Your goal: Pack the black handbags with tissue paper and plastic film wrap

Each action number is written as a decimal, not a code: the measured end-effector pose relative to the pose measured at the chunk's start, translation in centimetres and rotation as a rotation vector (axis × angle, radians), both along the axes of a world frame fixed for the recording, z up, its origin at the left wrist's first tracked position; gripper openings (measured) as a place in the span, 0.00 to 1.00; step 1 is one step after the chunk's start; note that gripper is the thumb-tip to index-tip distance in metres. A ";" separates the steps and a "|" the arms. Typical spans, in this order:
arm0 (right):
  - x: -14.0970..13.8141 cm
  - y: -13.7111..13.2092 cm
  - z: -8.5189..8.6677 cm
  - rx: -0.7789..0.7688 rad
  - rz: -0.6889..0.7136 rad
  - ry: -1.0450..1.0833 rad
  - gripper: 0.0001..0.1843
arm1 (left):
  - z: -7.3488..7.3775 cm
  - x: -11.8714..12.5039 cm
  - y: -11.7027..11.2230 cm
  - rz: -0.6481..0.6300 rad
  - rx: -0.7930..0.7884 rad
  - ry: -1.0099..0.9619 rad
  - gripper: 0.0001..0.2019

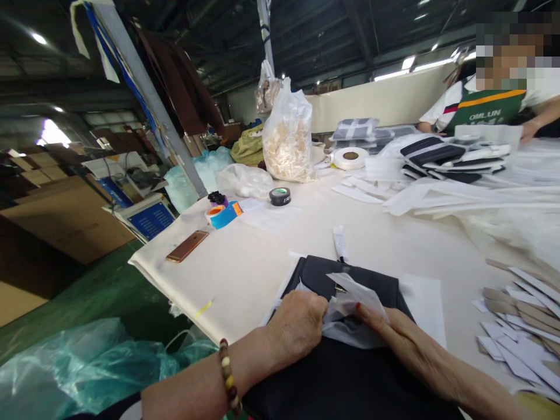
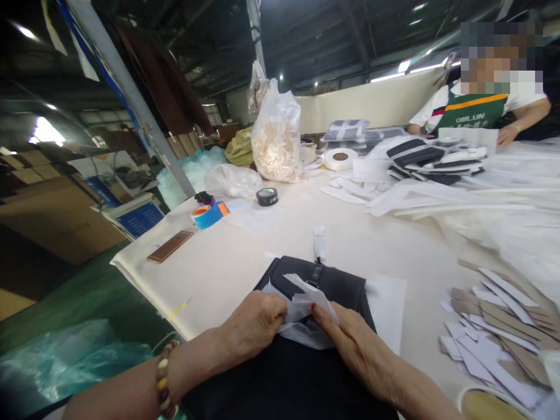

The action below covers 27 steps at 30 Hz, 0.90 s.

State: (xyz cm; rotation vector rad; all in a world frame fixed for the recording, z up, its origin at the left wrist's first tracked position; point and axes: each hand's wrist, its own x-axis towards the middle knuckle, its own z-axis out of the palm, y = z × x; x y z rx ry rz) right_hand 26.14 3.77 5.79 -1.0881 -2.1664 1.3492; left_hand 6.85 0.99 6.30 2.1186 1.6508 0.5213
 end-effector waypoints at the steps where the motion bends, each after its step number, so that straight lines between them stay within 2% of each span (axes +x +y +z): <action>1: -0.1 0.0 -0.1 0.006 -0.007 0.008 0.23 | 0.0 0.0 0.1 -0.007 0.003 -0.001 0.12; 6: -0.9 0.4 -0.6 0.062 0.026 -0.020 0.25 | -0.2 -0.1 0.2 -0.053 0.007 -0.013 0.13; 10: -1.1 0.5 -0.8 0.085 -0.010 -0.051 0.25 | 0.1 -0.2 0.2 -0.060 -0.024 -0.035 0.11; 14: -0.9 0.4 -1.0 0.050 -0.025 -0.045 0.25 | 1.0 0.0 1.1 -0.012 -0.200 -0.183 0.06; 17: -0.8 0.3 -0.8 0.006 -0.035 -0.022 0.23 | 1.2 0.3 2.1 -0.009 -0.331 -0.303 0.08; 22: -1.0 0.1 -0.2 -0.071 -0.056 0.022 0.24 | 0.8 0.7 3.4 -0.049 -0.415 -0.411 0.09; 27: -0.7 0.1 -0.2 -0.116 -0.049 0.185 0.24 | 1.6 1.5 4.3 -0.123 -0.516 -0.491 0.10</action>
